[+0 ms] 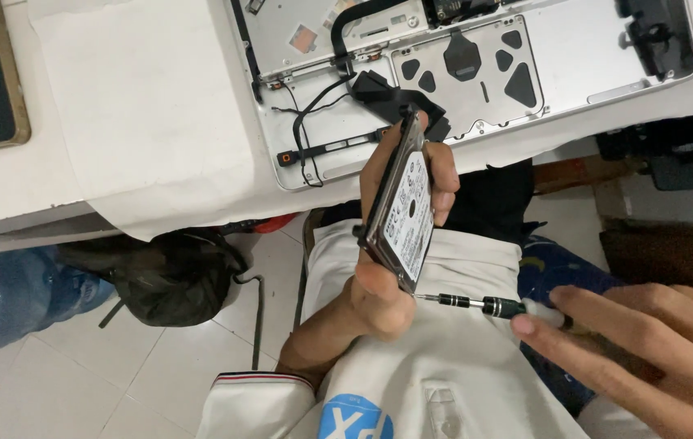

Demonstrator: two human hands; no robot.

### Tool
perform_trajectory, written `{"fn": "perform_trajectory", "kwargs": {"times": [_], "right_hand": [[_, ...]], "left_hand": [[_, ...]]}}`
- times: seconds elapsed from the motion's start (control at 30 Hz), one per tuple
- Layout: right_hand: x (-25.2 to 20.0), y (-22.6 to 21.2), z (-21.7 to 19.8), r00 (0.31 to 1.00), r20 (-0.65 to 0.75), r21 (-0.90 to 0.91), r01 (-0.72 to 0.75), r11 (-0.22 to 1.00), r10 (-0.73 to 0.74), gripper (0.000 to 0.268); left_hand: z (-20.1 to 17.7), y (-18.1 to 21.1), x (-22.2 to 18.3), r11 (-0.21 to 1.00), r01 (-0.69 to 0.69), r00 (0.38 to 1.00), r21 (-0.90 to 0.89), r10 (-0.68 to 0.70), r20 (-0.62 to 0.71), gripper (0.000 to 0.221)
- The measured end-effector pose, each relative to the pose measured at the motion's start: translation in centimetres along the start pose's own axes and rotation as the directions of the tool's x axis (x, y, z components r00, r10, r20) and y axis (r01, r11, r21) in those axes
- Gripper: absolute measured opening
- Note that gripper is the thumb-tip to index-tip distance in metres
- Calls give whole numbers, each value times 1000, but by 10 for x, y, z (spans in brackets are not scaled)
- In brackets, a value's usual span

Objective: The person uses a screwdriver to remove screws from a hard drive, then places the screws into a compartmentalized tray. The person continues to unscrew the hard drive and inspects it while holding it over a disassembled laptop chassis.

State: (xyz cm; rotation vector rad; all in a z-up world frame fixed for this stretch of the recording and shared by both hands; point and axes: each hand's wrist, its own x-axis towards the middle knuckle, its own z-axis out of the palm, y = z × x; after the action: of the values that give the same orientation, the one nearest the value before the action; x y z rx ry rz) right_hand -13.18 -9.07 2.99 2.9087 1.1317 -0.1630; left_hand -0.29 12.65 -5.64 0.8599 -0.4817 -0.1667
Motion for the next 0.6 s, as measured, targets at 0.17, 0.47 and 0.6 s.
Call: {"fn": "perform_trajectory", "kwargs": {"times": [0.17, 0.47, 0.6], "right_hand": [[33, -18, -19, 943, -64, 156, -314, 936, 327, 60], [34, -26, -30, 961, -114, 87, -244, 966, 253, 63], [40, -15, -24, 967, -149, 13, -207, 978, 207, 54]], "left_hand": [[0, -7, -4, 991, -72, 997, 112, 70, 20, 101], [-2, -19, -1, 998, -58, 998, -5, 58, -18, 100], [-1, -16, 0, 998, -52, 999, 26, 52, -1, 100]]}}
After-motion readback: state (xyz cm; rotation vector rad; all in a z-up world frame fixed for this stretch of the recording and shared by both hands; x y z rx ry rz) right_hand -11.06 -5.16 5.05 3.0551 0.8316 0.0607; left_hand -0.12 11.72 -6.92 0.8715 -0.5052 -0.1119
